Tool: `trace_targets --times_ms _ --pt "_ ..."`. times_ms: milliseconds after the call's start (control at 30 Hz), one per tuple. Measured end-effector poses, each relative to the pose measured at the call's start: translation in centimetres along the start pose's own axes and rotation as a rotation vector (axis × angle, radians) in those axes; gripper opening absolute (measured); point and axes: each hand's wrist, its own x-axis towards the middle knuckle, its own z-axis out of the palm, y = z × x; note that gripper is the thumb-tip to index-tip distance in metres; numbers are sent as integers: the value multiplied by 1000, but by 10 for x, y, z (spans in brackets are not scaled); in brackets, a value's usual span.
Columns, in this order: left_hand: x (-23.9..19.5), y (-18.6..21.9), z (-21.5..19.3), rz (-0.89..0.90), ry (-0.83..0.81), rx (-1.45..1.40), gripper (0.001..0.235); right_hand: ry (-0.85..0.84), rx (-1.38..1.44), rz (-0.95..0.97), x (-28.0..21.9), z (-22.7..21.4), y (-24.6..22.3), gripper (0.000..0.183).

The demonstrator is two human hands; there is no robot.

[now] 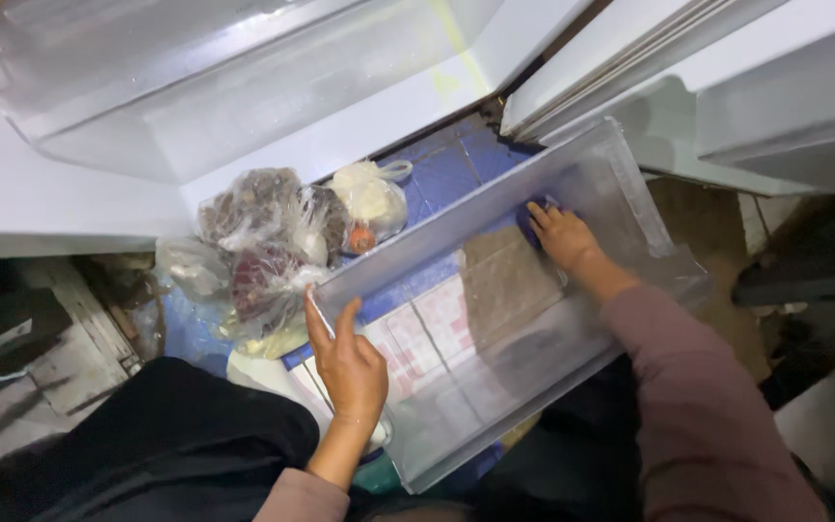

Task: The person removes items from a refrigerator drawer, wipes the interior and exterior of the drawer with a cloth, and then places the items back inside. The person uses a purple cloth to clean the drawer thoroughly.

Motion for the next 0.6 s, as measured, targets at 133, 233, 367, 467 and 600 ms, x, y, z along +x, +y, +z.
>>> trace_targets --times_ms 133,233,367,467,600 --pt "-2 -1 0 -44 -8 -40 40 -350 259 268 -9 33 -19 30" --pt "1 0 -1 8 16 5 39 -607 277 265 -13 50 -19 26" --pt "-1 -2 0 -9 6 -5 36 -849 296 21 -26 63 -12 29" --pt "-4 -2 3 2 20 -21 34 -900 388 -64 -31 63 -15 32" --pt "-2 1 4 26 51 -25 31 -818 427 -326 -9 52 -79 25"
